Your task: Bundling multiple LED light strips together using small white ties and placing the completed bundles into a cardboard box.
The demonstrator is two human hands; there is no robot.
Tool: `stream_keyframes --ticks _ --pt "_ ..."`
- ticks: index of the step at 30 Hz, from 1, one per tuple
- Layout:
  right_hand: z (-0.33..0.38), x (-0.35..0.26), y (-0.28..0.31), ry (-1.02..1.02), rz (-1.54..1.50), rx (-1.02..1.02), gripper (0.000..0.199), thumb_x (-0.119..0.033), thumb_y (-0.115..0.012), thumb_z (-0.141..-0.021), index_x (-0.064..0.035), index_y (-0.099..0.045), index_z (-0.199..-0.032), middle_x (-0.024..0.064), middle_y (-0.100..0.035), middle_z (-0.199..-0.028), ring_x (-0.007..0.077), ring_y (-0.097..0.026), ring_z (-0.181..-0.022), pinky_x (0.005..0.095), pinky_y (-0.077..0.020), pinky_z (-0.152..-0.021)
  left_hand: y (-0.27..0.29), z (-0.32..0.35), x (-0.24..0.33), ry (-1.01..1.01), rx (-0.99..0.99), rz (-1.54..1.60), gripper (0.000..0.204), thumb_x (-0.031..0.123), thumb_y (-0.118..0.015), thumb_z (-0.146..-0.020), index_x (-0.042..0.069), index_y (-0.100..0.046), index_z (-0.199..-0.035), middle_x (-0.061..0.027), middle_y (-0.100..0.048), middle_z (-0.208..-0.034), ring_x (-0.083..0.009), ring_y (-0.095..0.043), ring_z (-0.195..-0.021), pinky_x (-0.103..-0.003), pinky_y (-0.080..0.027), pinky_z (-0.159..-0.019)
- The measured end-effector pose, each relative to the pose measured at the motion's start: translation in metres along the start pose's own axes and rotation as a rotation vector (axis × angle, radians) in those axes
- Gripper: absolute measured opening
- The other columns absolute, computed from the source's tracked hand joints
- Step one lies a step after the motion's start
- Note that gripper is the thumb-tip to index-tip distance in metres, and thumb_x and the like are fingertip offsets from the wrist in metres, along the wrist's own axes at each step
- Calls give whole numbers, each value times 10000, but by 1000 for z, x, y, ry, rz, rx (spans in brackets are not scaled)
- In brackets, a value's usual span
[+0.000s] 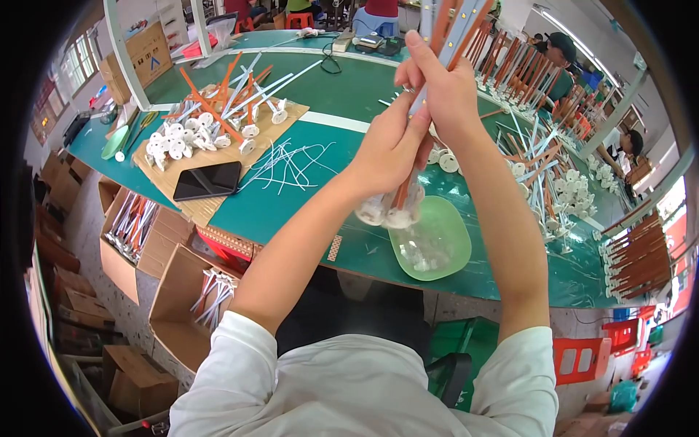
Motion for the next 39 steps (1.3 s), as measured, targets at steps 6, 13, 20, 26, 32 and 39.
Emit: stream_keyframes --ticks 6,13,20,26,32,39 --pt "-2 -8 -52 -23 -99 -384 356 -366 -573 -939 -38 -567 -802 91 -629 -816 146 -570 -755 270 -458 -679 44 16 10 34 78 1 351 350 -442 -998 10 -496 -1062 -36 -538 -570 -138 -526 -466 -288 -411 -452" --pt "-16 67 -94 174 400 -584 157 -196 -583 -884 -60 -662 -889 39 -665 -844 175 -628 -778 334 -504 -705 188 68 71 -53 488 -26 325 367 -394 -1024 93 -436 -854 19 -385 -603 -99 -406 -506 -249 -351 -460" --pt "33 181 -141 393 1090 -1094 139 -87 -589 -856 -73 -603 -993 97 -598 -1025 293 -567 -1015 393 -500 -812 225 119 85 -64 537 2 306 325 -385 -1030 41 -456 -942 -10 -375 -604 -103 -382 -505 -229 -329 -460" --pt "36 167 -141 112 1075 -1110 184 -155 -583 -870 -25 -591 -1000 152 -595 -1022 328 -584 -991 426 -493 -836 228 155 70 -93 575 64 313 318 -376 -1032 25 -451 -951 -25 -391 -604 -113 -368 -476 -234 -320 -440" --pt "65 176 -140 71 1182 -1037 223 -81 -590 -781 28 -616 -973 212 -617 -1040 362 -610 -1000 437 -521 -825 236 148 76 -138 662 10 328 336 -400 -1024 20 -457 -954 -43 -388 -622 -128 -409 -553 -247 -348 -497" --pt "68 157 -122 -25 1256 -1071 181 -19 -519 -805 64 -525 -966 235 -616 -943 405 -617 -909 481 -507 -773 239 160 82 -169 744 -81 335 369 -416 -1016 39 -457 -978 -40 -400 -636 -147 -419 -563 -258 -353 -510"
Point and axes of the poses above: each hand's wrist, its own z-axis away from the middle knuckle, its own y-axis out of the back of the hand, x = y × z, the point moved 8 cm from there along -z, towards the middle knuckle
